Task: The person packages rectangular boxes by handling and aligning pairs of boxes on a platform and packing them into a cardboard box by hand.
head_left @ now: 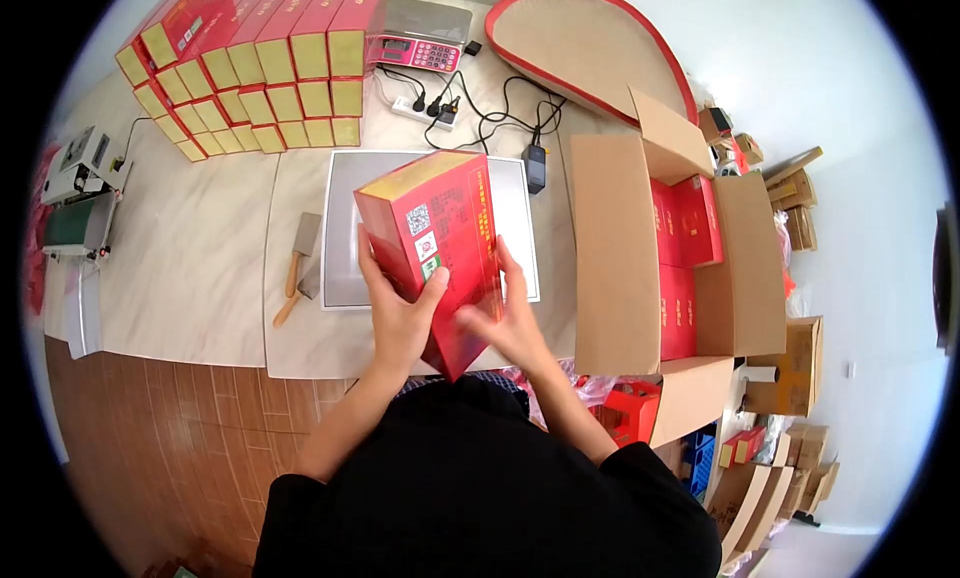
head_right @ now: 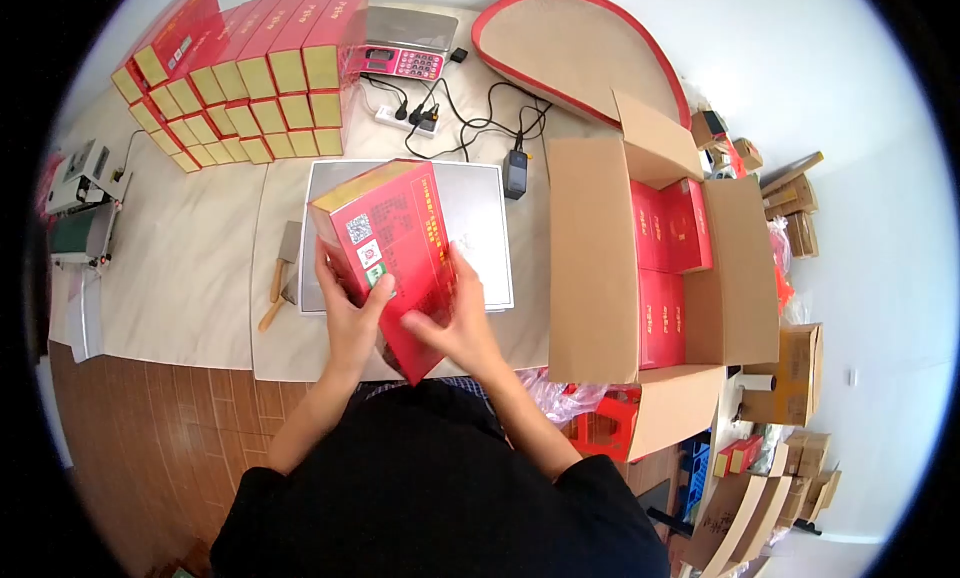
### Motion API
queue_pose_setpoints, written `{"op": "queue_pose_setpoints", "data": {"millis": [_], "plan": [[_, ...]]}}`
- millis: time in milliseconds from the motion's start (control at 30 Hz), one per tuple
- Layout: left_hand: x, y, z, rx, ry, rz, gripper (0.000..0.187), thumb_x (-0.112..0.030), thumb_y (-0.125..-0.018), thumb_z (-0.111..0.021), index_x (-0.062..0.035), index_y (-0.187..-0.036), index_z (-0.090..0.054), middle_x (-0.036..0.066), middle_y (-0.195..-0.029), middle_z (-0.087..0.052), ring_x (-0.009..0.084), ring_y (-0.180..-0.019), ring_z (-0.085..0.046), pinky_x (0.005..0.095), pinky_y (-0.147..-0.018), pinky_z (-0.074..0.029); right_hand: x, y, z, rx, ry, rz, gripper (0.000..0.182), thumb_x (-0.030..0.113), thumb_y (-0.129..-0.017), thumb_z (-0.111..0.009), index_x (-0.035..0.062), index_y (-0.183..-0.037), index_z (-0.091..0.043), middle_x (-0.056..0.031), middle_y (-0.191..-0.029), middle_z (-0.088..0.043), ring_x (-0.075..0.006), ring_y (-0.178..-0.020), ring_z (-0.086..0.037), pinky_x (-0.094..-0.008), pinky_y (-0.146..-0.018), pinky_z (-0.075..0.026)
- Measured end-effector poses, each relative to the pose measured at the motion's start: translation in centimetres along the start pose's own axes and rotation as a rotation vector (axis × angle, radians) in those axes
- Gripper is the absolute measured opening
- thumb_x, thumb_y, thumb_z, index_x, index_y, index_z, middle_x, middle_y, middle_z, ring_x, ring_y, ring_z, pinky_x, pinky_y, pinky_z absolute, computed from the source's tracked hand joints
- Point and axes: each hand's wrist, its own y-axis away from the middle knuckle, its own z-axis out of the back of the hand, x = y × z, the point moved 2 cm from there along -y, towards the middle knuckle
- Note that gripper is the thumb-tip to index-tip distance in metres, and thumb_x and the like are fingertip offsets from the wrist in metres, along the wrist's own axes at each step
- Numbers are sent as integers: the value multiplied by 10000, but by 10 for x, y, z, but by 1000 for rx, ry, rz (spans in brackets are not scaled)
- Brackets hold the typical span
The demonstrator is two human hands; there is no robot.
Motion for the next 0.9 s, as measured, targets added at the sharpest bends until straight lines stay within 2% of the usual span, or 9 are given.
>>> {"op": "queue_pose_setpoints", "data": {"millis": [67, 100, 200, 267, 333, 400, 533, 600, 900], "plan": [[12, 5, -5, -28, -73, 19, 945, -178, -806, -719, 23, -1445, -52, 210, -1399, -272, 273, -1281, -348, 384, -1053, -320, 22, 2, -19, -49, 562, 235, 1083, 363, -618, -800, 11, -1457, -212, -320, -1433, -199, -449, -1324, -251, -515, -1069, -260], [15, 8, -10, -26, -31, 46, 934, -179, -808, -718, 25, -1433, -55, 209, -1387, -276, 281, -1280, -343, 386, -1050, -319, 12, -6, -22, -96, 540, 271, 1192, 385, -521, -835, 25, -1464, -200, -363, -1394, -166, -513, -1277, -233, -559, -1043, -251], [44, 15, -10, -71, -40, 27, 909, -187, -809, -718, 28, -1400, -61, 203, -1350, -286, 286, -1250, -378, 405, -1018, -359, 8, -23, -16, -17, 577, 278, 1158, 376, -539, -829, 56, -1466, -214, -335, -1351, -248, -488, -1240, -286, -551, -1026, -267], [63, 18, -5, -36, 141, 199, 918, -183, -806, -722, 28, -1395, -50, 202, -1323, -323, 265, -1215, -419, 420, -975, -405, 6, -32, -11, 51, 595, 308, 1114, 384, -535, -828, 100, -1458, -272, -320, -1308, -295, -471, -1192, -325, -546, -1009, -281], [83, 20, 13, -38, 135, 185, 878, -228, -826, -704, 22, -1409, -96, 194, -1263, -380, 236, -1133, -482, 394, -896, -457, -6, -42, -8, 152, 704, 303, 1061, 387, -527, -824, 133, -1435, -340, -317, -1299, -310, -466, -1180, -338, -547, -999, -288], [98, 30, 43, -76, -281, 363, 759, -285, -854, -672, 13, -1402, -240, 164, -1208, -416, 209, -1049, -510, 338, -857, -454, -30, -54, -4, 223, 754, 370, 1031, 387, -509, -824, 174, -1417, -385, -304, -1292, -321, -459, -1161, -354, -550, -986, -296], [125, 68, 112, -321, -179, 440, 435, -261, -914, -586, -53, -1286, -499, 48, -1066, -515, 139, -943, -514, 271, -828, -419, -66, -71, -10, 510, 872, 395, 995, 413, -487, -819, 227, -1387, -440, -270, -1284, -341, -449, -1148, -364, -555, -992, -291], [111, 86, 125, -394, -156, 521, 394, -249, -923, -566, -64, -1268, -518, 35, -1035, -536, 126, -931, -519, 259, -813, -417, -77, -74, -17, 591, 917, 548, 987, 430, -483, -811, 236, -1381, -452, -268, -1280, -346, -448, -1148, -363, -562, -998, -282], [115, 143, 113, -563, -55, 819, 327, -250, -967, -468, -74, -1229, -553, 41, -1078, -612, 114, -960, -557, 252, -831, -420, -81, -129, -39, 654, 836, 619, 964, 441, -481, -787, 253, -1372, -471, -275, -1258, -358, -440, -1154, -377, -530, -992, -289]]}}
